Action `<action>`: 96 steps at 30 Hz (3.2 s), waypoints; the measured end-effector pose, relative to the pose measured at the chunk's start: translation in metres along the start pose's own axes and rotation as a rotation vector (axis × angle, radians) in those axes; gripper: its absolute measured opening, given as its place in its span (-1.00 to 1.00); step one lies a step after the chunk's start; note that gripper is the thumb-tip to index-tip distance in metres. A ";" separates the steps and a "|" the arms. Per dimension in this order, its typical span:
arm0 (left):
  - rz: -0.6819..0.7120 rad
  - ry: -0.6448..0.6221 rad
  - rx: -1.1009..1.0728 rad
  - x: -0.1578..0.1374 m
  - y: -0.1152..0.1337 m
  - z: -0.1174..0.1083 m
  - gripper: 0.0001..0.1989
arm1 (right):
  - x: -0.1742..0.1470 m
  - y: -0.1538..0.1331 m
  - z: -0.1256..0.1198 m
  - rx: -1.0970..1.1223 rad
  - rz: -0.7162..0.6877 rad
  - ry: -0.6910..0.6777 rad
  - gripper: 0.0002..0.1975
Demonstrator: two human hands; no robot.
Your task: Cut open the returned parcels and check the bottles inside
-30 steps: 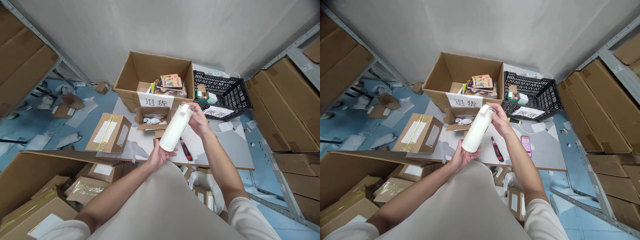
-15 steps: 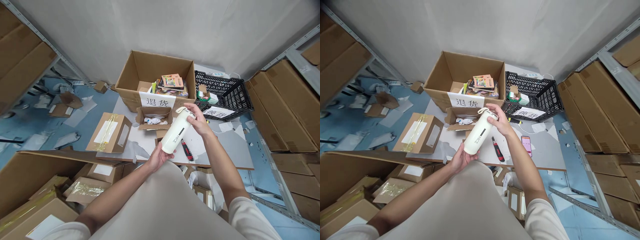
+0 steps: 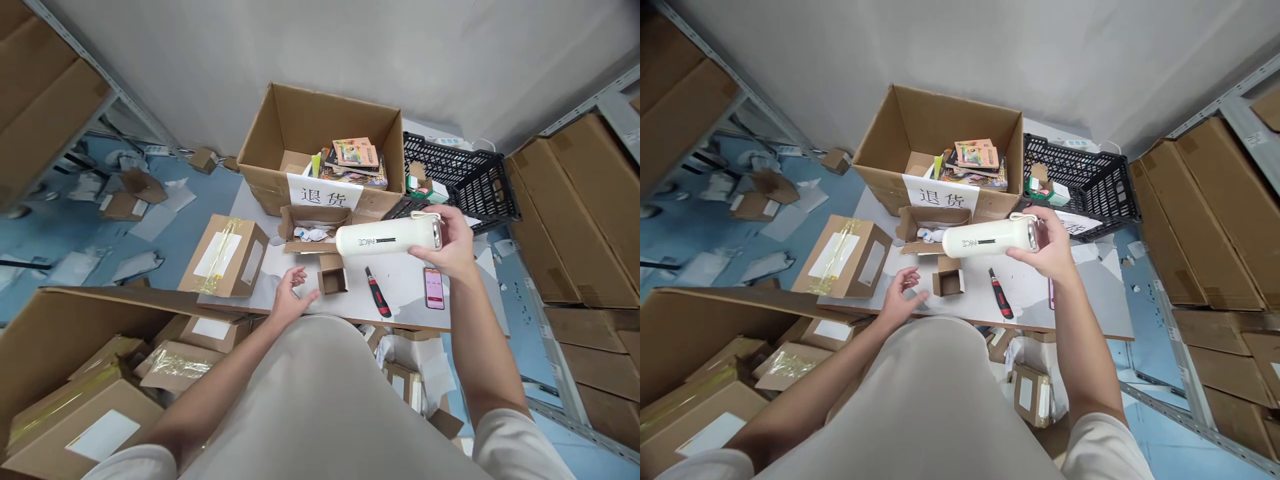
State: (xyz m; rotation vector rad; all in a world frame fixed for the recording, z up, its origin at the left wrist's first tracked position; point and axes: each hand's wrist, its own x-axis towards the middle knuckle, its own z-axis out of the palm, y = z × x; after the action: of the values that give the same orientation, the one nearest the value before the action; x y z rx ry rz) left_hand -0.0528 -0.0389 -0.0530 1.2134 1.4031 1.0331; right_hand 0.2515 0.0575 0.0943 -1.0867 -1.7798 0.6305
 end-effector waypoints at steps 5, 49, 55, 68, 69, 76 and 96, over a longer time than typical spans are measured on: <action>0.012 -0.180 0.333 0.011 -0.044 0.015 0.26 | -0.037 0.010 0.035 -0.065 0.077 -0.072 -0.38; 0.196 -0.242 0.253 0.025 -0.074 0.034 -0.20 | -0.112 0.047 0.138 -0.430 0.080 -0.459 -0.40; 0.297 -0.346 0.389 0.021 -0.070 0.031 -0.55 | -0.136 0.067 0.144 -0.031 0.397 -0.283 -0.66; 0.192 -0.443 0.104 0.015 -0.073 0.028 -0.18 | -0.127 0.055 0.143 0.159 0.251 -0.518 -0.41; 0.201 -0.459 0.103 0.016 -0.072 0.027 -0.17 | -0.129 0.053 0.139 0.093 0.199 -0.559 -0.37; 0.230 -0.531 0.170 0.024 -0.060 0.022 -0.09 | -0.135 0.054 0.138 -0.229 0.033 -0.685 -0.58; 0.703 -0.416 0.635 0.053 -0.018 -0.041 -0.43 | -0.131 0.039 0.135 -0.353 0.090 -0.433 -0.69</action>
State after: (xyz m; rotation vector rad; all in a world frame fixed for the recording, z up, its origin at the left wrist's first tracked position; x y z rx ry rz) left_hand -0.0977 0.0111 -0.0708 2.3485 0.9996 0.7063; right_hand 0.1695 -0.0332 -0.0539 -1.3475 -2.2882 0.6578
